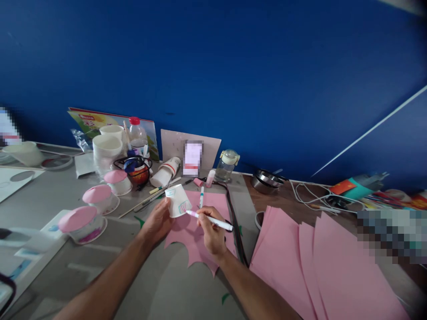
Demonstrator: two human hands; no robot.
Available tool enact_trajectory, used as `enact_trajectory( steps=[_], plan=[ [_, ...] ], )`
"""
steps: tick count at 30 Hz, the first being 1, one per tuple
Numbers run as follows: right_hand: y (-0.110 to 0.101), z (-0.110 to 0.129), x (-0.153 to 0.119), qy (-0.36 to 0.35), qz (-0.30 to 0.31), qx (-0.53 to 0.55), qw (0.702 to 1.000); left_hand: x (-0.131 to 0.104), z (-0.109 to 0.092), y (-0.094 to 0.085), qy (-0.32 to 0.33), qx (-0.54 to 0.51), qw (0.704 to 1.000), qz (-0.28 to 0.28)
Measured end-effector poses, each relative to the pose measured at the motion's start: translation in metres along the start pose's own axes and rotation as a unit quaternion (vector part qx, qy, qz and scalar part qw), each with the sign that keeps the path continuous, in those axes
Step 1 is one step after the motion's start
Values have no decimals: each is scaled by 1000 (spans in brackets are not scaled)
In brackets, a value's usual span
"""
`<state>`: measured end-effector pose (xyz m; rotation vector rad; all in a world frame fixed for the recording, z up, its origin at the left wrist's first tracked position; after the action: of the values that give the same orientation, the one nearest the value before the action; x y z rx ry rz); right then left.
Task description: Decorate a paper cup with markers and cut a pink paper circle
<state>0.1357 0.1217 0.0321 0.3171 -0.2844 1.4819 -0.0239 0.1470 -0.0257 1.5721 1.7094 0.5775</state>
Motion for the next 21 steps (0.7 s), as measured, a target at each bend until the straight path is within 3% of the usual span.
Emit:
enact_trajectory(
  steps=[21],
  plan=[
    [1, 2, 1, 1, 0, 20, 1000, 1, 1, 2, 11, -21, 999, 22]
  ],
)
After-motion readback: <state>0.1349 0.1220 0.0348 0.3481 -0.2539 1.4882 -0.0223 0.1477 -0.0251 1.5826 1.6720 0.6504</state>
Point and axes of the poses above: each hand's wrist, its own x-axis towards the middle knuckle, its own y-axis out of the palm, z = x × y, the point moved 9 cm from there along x, towards the middle knuckle, and after that the axes turned 5 degrees about -z, right-handed, at the moved point
